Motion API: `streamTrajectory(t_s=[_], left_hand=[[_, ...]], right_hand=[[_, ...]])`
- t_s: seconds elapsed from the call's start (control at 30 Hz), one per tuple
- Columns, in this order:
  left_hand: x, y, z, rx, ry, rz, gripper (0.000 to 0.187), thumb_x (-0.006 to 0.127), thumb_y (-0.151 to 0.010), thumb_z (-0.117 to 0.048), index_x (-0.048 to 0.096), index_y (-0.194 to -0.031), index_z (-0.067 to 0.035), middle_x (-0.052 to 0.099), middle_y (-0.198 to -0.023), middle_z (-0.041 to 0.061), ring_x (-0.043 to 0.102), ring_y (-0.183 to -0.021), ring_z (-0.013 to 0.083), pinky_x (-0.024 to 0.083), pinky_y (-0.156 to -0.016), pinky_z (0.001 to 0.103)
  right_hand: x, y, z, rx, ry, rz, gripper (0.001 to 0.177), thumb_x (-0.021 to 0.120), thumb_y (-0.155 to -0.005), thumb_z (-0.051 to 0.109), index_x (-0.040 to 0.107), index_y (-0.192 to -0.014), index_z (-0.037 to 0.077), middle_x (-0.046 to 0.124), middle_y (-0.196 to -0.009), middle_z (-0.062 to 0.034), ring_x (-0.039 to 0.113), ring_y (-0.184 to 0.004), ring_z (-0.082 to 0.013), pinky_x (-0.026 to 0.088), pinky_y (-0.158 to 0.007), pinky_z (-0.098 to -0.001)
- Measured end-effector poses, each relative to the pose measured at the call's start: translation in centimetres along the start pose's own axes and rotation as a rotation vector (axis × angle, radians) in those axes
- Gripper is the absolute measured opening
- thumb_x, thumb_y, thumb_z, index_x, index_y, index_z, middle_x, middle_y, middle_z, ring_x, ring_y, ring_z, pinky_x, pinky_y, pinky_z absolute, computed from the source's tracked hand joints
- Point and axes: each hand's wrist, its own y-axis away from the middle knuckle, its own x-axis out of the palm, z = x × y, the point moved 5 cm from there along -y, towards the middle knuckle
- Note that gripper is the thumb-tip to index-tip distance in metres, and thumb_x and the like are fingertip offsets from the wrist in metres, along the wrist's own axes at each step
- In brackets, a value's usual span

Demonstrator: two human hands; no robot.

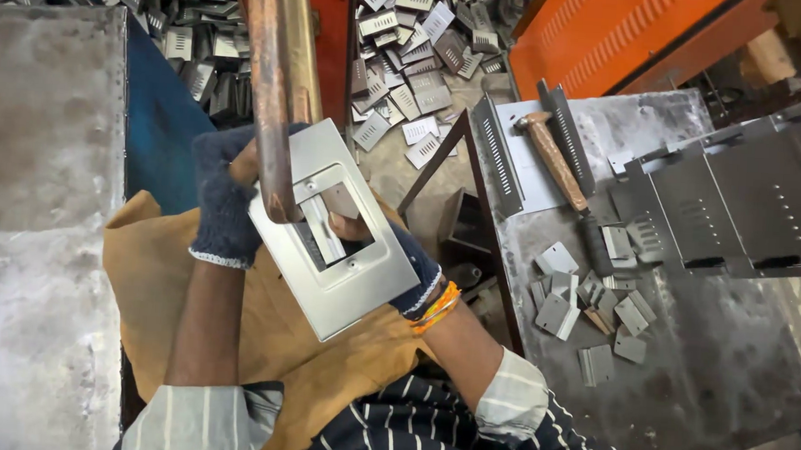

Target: The person places a rectangular metal faceplate panel under the lever of a manual press, pulls the lever down to bend or form the panel, then releases it and sets the formed panel aside, occasionally stacking finished metal enclosures on the work table.

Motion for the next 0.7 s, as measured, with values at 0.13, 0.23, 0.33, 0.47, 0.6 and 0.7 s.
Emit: streamTrajectory(t_s=[0.13,0.23,0.33,0.47,0.6,0.7], left_hand=[[-0.3,-0.3,0.8,-0.023,0.000,-0.006,0.040,0.068,-0.105,-0.029,0.065,-0.081,0.003,0.058,-0.069,-0.003,0.050,-0.064,0.0030,0.038,-0.060,0.025],[0.1,-0.9,0.4,-0.011,-0.085,-0.012,0.027,0.068,-0.097,-0.022,0.077,-0.096,0.003,0.065,-0.076,-0.005,0.055,-0.070,0.0029,0.044,-0.060,0.024],[-0.1,-0.2,1.0,0.092,-0.301,-0.061,0.026,0.073,-0.102,-0.015,0.072,-0.087,0.006,0.058,-0.067,0.000,0.048,-0.065,0.0070,0.042,-0.059,0.028],[0.4,0.0,1.7,0.141,-0.310,-0.073,0.016,0.071,-0.102,-0.011,0.072,-0.097,0.004,0.069,-0.085,0.006,0.063,-0.080,0.0114,0.051,-0.070,0.028],[0.8,-0.1,2.6,-0.055,-0.174,-0.072,0.016,0.071,-0.101,-0.012,0.071,-0.094,0.003,0.067,-0.081,0.006,0.061,-0.072,0.0117,0.049,-0.061,0.028],[1.0,0.0,2.8,-0.079,-0.105,-0.074,0.016,0.070,-0.101,-0.013,0.071,-0.096,0.002,0.068,-0.084,0.006,0.062,-0.074,0.0118,0.050,-0.063,0.028]], right_hand=[[0.9,0.3,1.3,0.001,0.016,-0.023,0.052,0.077,-0.089,0.021,0.058,-0.134,0.001,0.067,-0.117,-0.0027,0.063,-0.106,-0.0113,0.053,-0.092,-0.0289],[1.2,0.2,2.0,-0.006,0.052,-0.051,0.049,0.077,-0.085,0.017,0.060,-0.129,0.003,0.067,-0.112,-0.0017,0.065,-0.101,-0.0108,0.055,-0.088,-0.0294],[1.2,0.3,1.7,0.015,0.051,-0.054,0.048,0.077,-0.086,0.019,0.061,-0.129,0.003,0.067,-0.111,-0.0016,0.064,-0.100,-0.0106,0.054,-0.087,-0.0290],[1.2,0.4,1.3,0.057,0.062,-0.049,0.047,0.076,-0.087,0.022,0.062,-0.128,0.002,0.067,-0.108,-0.0014,0.063,-0.097,-0.0103,0.053,-0.085,-0.0280],[1.2,0.4,1.0,0.100,0.074,-0.038,0.047,0.075,-0.088,0.025,0.063,-0.127,0.002,0.066,-0.105,-0.0012,0.062,-0.095,-0.0099,0.052,-0.083,-0.0271],[1.1,0.4,0.8,0.131,0.082,-0.027,0.047,0.075,-0.088,0.027,0.064,-0.126,0.002,0.066,-0.104,-0.0010,0.062,-0.093,-0.0096,0.051,-0.081,-0.0265]])
